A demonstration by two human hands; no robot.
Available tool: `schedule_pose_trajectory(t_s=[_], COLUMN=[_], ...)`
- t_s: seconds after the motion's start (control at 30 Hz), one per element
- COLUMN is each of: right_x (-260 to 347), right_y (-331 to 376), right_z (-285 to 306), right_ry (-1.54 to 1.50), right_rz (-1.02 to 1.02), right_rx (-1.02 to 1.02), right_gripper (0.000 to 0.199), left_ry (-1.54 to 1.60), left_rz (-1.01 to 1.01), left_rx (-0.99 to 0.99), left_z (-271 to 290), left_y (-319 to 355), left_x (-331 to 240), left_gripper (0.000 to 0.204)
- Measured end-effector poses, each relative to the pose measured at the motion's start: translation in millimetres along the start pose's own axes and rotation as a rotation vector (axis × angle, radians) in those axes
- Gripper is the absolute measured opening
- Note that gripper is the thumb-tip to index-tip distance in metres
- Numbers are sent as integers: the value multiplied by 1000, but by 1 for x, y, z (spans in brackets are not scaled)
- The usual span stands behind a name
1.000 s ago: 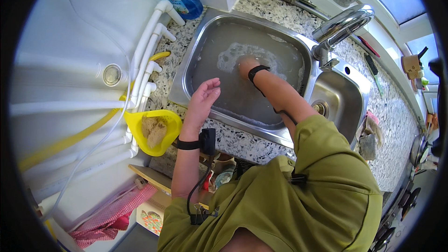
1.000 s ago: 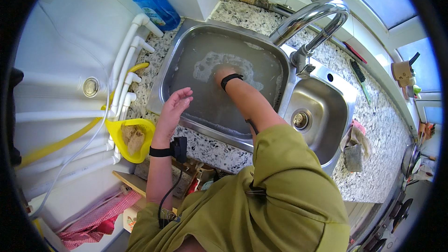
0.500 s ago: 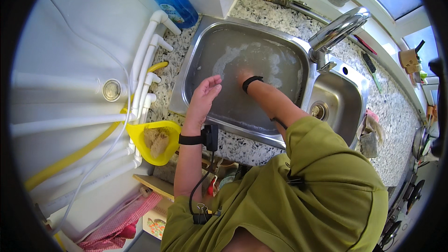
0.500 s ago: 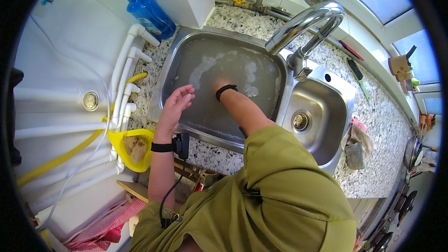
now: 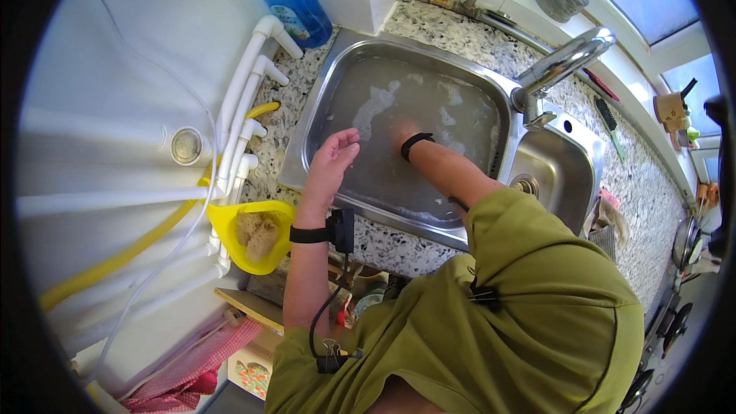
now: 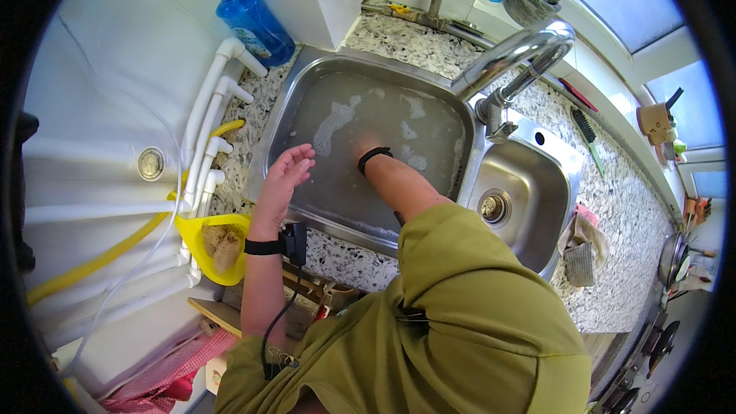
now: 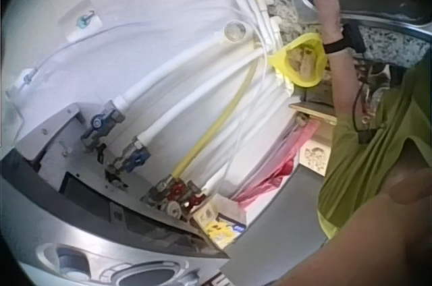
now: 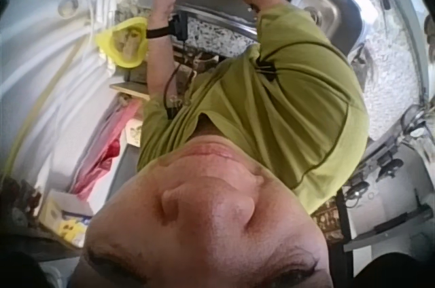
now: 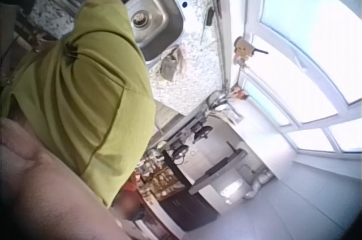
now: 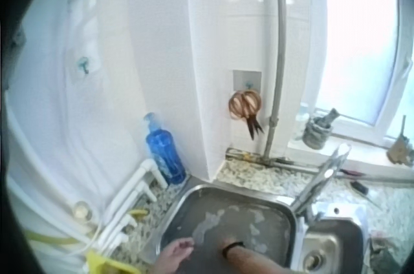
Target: The person scrubs and rinses a cloth in the sink, then wipes the granite countertop and sink area with the cloth and a sponge. They repeatedly rinse the cloth and continue wiping different sections of the counter and sink before drying their hands with a paper towel.
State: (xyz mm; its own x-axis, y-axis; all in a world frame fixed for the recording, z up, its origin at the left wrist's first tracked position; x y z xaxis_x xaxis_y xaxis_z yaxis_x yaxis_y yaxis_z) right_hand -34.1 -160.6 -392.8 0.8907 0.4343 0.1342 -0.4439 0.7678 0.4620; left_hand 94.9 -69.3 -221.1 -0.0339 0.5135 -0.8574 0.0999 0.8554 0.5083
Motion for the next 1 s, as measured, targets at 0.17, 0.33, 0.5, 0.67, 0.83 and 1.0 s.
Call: schedule_pose_trajectory(t_s=[0.17, 0.33, 0.5, 0.67, 0.83, 1.0], right_x=[12, 6, 4, 8, 16, 19], right_y=[-2, -11, -6, 4, 17, 21], right_z=[-13, -15, -22, 1, 25, 46], right_ry=[240, 303, -4, 7, -45, 92], right_rz=[178, 157, 145, 108, 134, 324], right_rx=[170, 35, 60, 13, 22, 97], right_gripper=[39, 38, 41, 33, 31, 26], left_ry=[14, 4, -24, 33, 5, -98], left_rz=[-27, -30, -46, -34, -24, -48], left_rx=[-7, 10, 55, -43, -27, 2], left_z=[10, 5, -6, 9, 5, -5], left_y=[-2, -2, 0, 6, 3, -10], left_x=[-1, -9, -17, -16, -21, -21], left_gripper=[34, 35, 35, 35, 37, 37])
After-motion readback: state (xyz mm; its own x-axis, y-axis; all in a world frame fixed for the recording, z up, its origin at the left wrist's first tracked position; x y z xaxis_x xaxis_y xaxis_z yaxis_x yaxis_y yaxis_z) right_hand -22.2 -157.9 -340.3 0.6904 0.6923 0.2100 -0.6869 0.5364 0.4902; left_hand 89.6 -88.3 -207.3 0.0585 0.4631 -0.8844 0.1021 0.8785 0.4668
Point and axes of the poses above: each hand's wrist, its own y-axis away from the middle knuckle, its own z-axis out of the back of the hand, x = y × z, the point moved 9 cm from there along -y, towards the middle knuckle, and after that the axes turned 9 degrees about z, right-handed, at the moved point
